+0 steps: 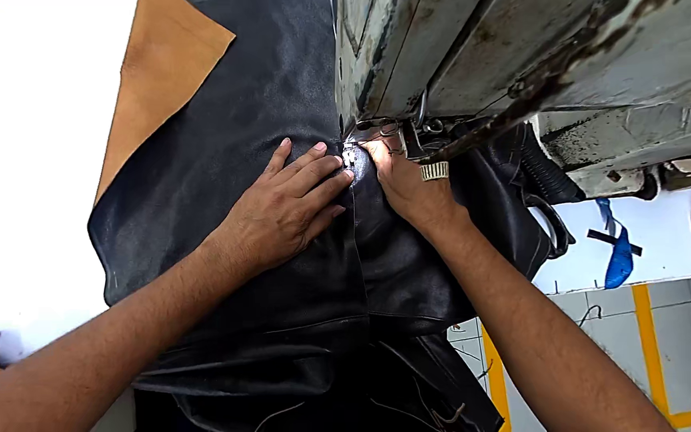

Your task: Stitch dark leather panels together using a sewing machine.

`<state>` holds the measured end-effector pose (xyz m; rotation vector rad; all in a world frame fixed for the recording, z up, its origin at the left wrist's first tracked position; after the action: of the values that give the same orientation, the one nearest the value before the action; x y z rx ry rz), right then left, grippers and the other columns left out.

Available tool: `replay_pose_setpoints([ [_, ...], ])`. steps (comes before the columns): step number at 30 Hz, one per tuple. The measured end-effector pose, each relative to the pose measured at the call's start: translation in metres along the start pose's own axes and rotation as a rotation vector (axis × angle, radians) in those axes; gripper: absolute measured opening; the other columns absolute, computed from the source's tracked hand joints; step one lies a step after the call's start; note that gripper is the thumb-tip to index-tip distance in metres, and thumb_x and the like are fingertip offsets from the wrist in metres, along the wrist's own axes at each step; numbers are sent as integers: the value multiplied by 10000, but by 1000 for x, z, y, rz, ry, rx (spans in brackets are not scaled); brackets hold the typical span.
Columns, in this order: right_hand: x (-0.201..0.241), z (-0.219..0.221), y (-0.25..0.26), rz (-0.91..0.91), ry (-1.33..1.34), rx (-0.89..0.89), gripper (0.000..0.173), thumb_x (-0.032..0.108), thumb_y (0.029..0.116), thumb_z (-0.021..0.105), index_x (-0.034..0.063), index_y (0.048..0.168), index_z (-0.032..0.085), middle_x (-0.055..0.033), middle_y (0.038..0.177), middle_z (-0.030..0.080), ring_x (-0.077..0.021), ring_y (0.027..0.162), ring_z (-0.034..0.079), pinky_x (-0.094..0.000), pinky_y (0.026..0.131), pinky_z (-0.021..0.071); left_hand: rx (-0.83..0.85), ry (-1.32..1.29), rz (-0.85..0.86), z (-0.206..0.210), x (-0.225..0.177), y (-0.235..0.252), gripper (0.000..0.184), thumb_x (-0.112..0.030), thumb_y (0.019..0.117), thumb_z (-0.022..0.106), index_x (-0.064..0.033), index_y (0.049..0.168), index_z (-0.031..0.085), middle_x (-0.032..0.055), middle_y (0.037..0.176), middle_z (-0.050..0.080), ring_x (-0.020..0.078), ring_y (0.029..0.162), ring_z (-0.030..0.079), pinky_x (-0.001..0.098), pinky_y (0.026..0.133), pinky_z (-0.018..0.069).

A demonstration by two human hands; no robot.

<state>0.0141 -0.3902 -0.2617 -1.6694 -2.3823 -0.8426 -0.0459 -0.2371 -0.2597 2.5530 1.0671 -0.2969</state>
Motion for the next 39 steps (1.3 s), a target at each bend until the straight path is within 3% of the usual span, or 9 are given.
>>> replay_pose_setpoints([
  [7, -2, 1, -3, 15, -7, -21, 267, 253, 997, 585, 34, 980, 737, -155, 960, 724, -313, 1025, 685, -421, 923, 521, 1, -3, -1, -1, -1, -1, 442, -367, 1092, 431, -144, 1425, 617, 98, 1482, 583, 300, 1477, 434, 612, 1249, 231],
  [11, -4, 5, -4, 16, 0, 3, 259, 254, 993, 584, 43, 1045, 725, -148, 1031, 730, -292, 1084, 678, -422, 971, 507, -20, 11, 0, -1, -1, -2, 437, -365, 1090, 433, -149, 1418, 626, 91, 1471, 595, 300, 1478, 432, 615, 1247, 231],
  [31, -2, 0, -1, -52, 16, -38, 263, 259, 932, 621, 17, 967, 720, -169, 934, 730, -317, 960, 704, -449, 850, 527, -21, 0, -13, -1, 1, 0, 428, -373, 1087, 451, -166, 1412, 637, 93, 1465, 599, 296, 1473, 442, 607, 1242, 253],
  [39, 1, -5, 2, -36, 25, -28, 216, 209, 927, 649, 13, 979, 723, -176, 958, 731, -322, 987, 706, -445, 877, 538, -24, 1, -15, -1, 3, 2, 425, -369, 1086, 451, -159, 1403, 641, 104, 1461, 600, 308, 1465, 450, 613, 1236, 258],
])
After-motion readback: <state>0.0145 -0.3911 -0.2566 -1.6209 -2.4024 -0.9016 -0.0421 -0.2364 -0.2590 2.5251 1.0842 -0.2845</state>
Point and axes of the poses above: each hand's wrist, its own y-axis towards the middle knuckle, its own z-axis out of the palm, x = y × z, the point moved 8 cm from there along y, towards the middle knuckle
